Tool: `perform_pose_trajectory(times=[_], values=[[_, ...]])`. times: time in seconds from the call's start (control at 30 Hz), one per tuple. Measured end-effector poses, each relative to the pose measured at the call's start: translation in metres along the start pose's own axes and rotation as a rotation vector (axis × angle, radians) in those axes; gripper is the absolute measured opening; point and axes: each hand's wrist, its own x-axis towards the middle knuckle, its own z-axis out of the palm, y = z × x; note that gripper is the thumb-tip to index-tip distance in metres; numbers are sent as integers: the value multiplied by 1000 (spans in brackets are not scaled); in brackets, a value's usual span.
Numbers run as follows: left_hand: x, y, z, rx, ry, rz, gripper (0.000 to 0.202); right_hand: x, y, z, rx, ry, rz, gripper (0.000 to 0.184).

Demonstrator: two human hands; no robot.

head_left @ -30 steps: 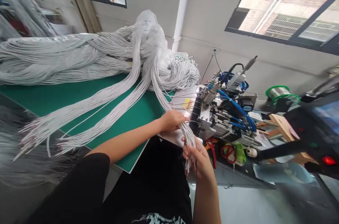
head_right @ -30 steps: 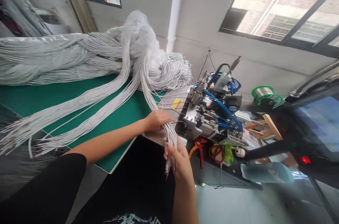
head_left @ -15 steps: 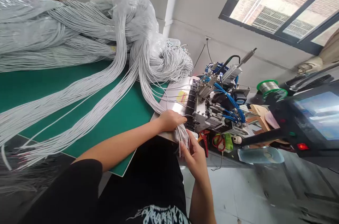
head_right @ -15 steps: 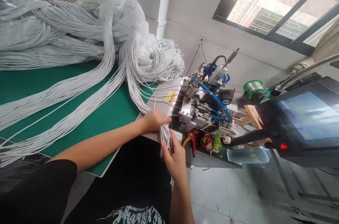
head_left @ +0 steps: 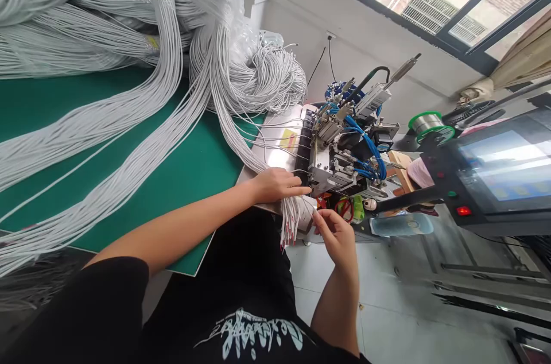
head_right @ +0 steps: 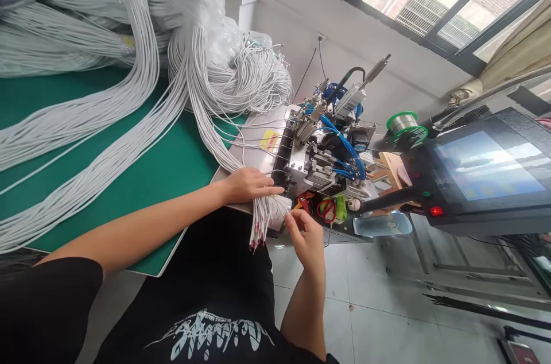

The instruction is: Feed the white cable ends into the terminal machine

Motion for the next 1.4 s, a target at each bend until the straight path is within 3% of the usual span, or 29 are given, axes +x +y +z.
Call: perform_pose_trajectory(times=[0.2, 0.43, 0.57, 0.8, 0.93, 1.2, 1.4], values=[[2, 0, -8, 14, -2, -4, 40, 16, 13, 4, 142, 257, 16, 26], [3, -1, -12, 24, 81, 1, 30, 36, 21, 19, 444, 434, 4, 25], [2, -1, -10, 28, 112, -25, 25, 41, 20, 24, 506, 450, -1, 25], [5, 6, -13, 120, 305, -125, 14, 48, 15, 31, 532, 522, -47, 26], [5, 6, -8, 97, 253, -105, 15, 53, 12, 32, 537, 548, -69, 27], [4, 3, 2, 76, 129, -47, 19, 61, 20, 26, 485, 461, -53, 29], [7, 3, 0, 53, 76, -77, 20, 62, 32, 15, 60, 436, -16, 33]])
